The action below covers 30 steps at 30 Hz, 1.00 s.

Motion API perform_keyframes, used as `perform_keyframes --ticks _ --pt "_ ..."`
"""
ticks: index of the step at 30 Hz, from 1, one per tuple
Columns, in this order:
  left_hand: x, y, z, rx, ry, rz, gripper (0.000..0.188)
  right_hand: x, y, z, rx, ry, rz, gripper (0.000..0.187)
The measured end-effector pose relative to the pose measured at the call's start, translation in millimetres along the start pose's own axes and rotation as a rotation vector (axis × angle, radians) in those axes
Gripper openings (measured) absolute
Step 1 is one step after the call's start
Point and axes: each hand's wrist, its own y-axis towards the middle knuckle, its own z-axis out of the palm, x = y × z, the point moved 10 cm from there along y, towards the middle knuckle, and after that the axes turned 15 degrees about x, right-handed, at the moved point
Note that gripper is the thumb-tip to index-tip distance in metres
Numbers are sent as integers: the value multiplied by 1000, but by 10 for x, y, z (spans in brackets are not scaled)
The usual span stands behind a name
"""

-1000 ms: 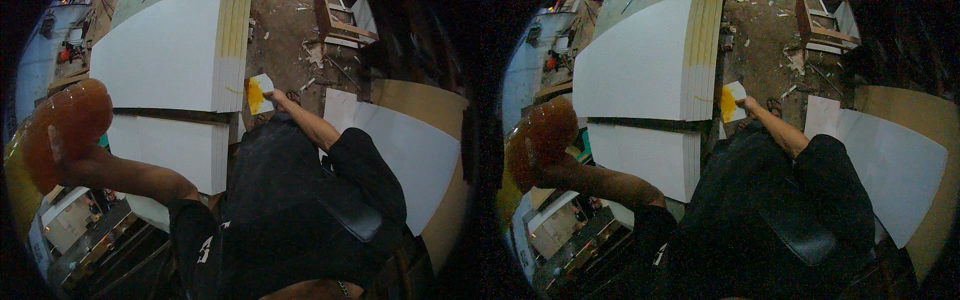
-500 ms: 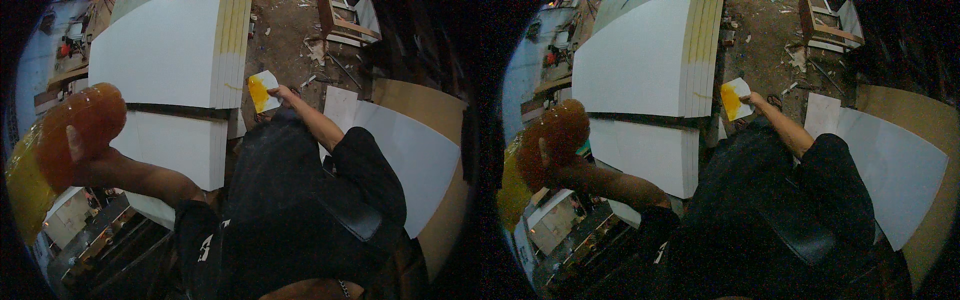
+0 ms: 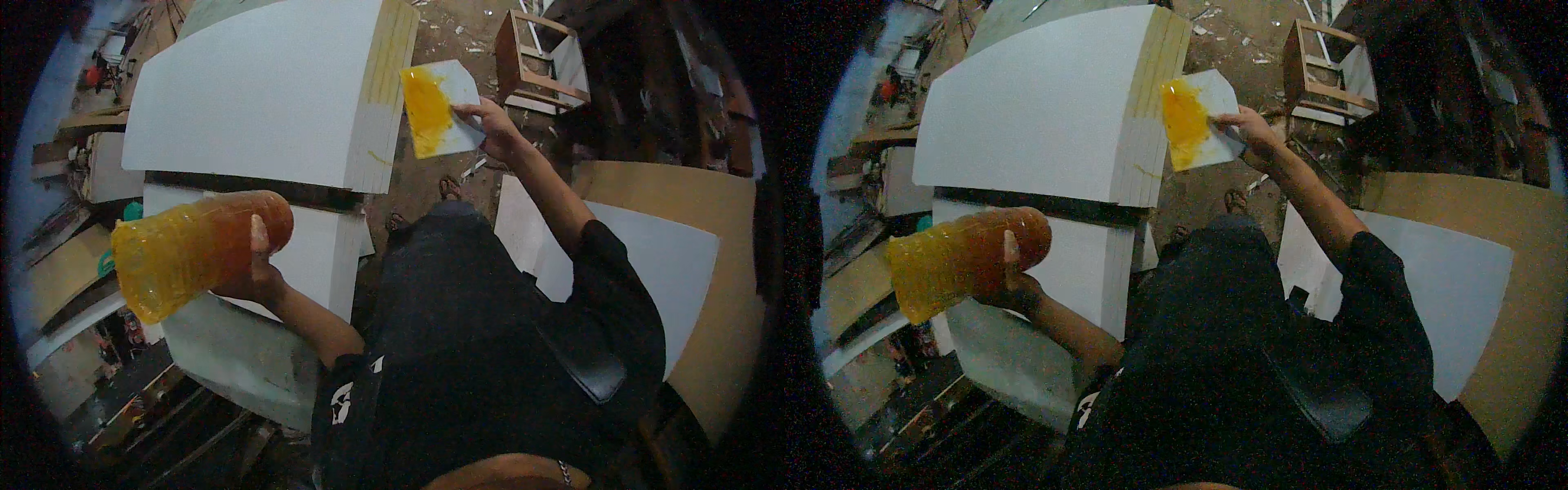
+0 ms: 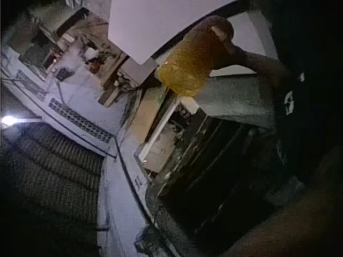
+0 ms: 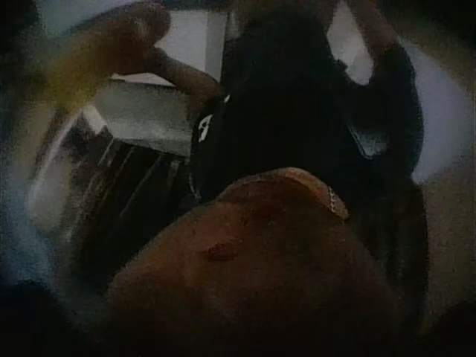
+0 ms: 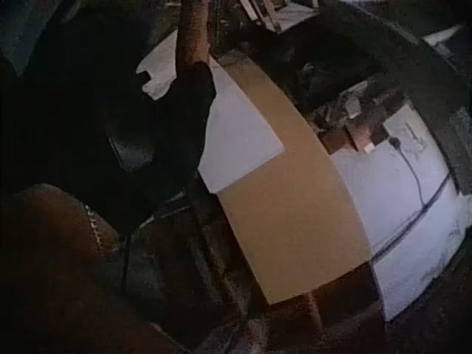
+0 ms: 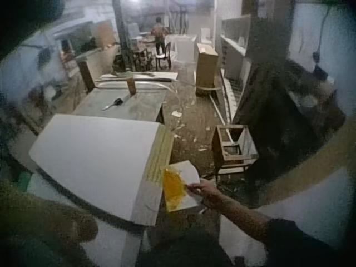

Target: The person applies glue from a plastic container to the edges of white wooden panels using a square applicator tool.

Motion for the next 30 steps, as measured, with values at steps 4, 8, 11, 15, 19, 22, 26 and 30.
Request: perform_keyframes --ticks 4,8,11,15,19,22,26,30 --pt "148 -248 -183 -6 -18 -50 89 103 266 509 112 95 -209 30" --pt "353 -534 -244 10 -54 -133 96 -295 484 361 16 156 -128 29" --pt "433 -633 -359 51 -22 -255 99 -786 523 147 -107 154 -112 29" --pt "503 -822 -510 27 -33 -294 99 -1225 395 -53 -248 199 -114 30" --pt "566 -887 -577 33 -57 -311 99 -1307 453 -223 -201 68 -139 27" --pt "602 -951 -634 27 -60 -315 99 -1182 370 -76 -302 -10 -202 26" --pt "628 -951 -615 59 -87 -313 98 -1022 405 -154 -381 -315 -241 26" --pt "676 -964 -633 74 -115 -318 98 -756 530 277 -432 -884 -230 31"
